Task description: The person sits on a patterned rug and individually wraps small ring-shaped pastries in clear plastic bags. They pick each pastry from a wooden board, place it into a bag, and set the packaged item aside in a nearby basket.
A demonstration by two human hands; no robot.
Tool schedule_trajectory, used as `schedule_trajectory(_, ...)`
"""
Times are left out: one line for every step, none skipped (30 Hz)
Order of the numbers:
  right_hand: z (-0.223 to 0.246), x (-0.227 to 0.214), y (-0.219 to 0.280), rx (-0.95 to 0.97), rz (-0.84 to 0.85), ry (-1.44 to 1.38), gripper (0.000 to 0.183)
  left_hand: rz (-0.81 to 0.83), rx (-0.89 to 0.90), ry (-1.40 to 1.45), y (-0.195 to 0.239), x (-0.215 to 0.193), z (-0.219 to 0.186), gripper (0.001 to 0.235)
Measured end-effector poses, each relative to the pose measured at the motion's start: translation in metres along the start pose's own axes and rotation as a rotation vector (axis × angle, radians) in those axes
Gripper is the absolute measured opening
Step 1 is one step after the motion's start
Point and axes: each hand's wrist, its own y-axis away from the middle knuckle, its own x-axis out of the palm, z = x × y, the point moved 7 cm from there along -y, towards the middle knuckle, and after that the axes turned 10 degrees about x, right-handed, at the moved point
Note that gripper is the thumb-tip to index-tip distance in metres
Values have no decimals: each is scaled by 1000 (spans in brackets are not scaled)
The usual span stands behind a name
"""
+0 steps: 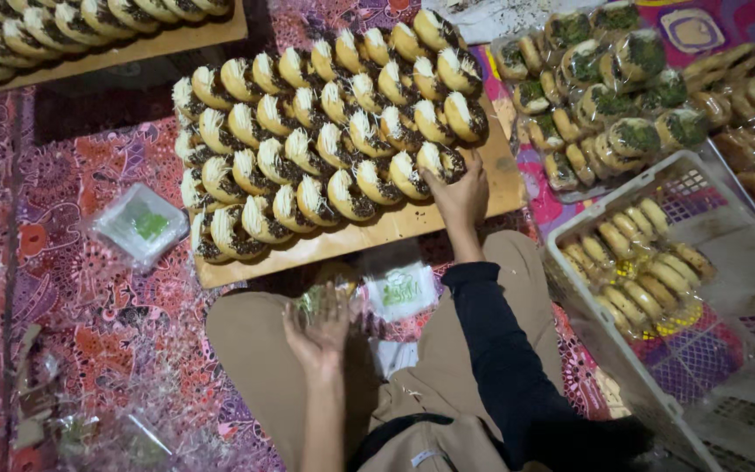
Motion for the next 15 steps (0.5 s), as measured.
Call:
schedule_trajectory(-9,4,-3,40,45,-11,119,-41,-12,-30,6,-3,-1,52)
schedule_trajectory(-21,6,-5,80,91,-22,121,-82,-24,-61,11,-7,-2,56)
schedule_trajectory(-24,4,-12,-19,132,-123,125,-79,-15,-71,12,-6,-5,58)
schedule_trajectory(-30,-2,-21,-118,172,-223,130,-75,-6,-81,11,-4,-10,61)
schedule_trajectory(-39,-9,-28,-216,216,-319,134,-78,3,-93,11,-5,-16,63)
schedule_trajectory(-51,-13,-39,-268,223,-279,133,-62,-8,-79,11,-5,-19,65)
schedule_trajectory(-63,-18,-49,-320,229,-239,132,-47,-20,-65,11,-6,-21,66)
schedule_trajectory(-73,-20,-57,-371,235,-199,130,-32,-32,-52,12,-6,-22,68)
schedule_trajectory(-83,-25,-63,-421,203,-201,122,-24,-66,-19,12,-7,-21,70)
schedule_trajectory(-91,-31,-66,-470,171,-202,113,-16,-100,14,14,-8,-19,72)
schedule_trajectory(-93,-34,-68,-523,136,-206,105,-3,-133,48,14,-7,-16,74)
schedule_trajectory(-98,-35,-69,-484,95,-162,99,2,-117,29,13,-7,-16,74)
schedule_trajectory(-101,-33,-66,-446,56,-116,93,5,-98,11,14,-9,-17,73)
schedule_trajectory(-101,-31,-61,-408,18,-70,87,7,-80,-6,15,-10,-18,72)
schedule_trajectory(-96,-30,-52,-438,-59,-22,91,13,-95,27,14,-10,-16,75)
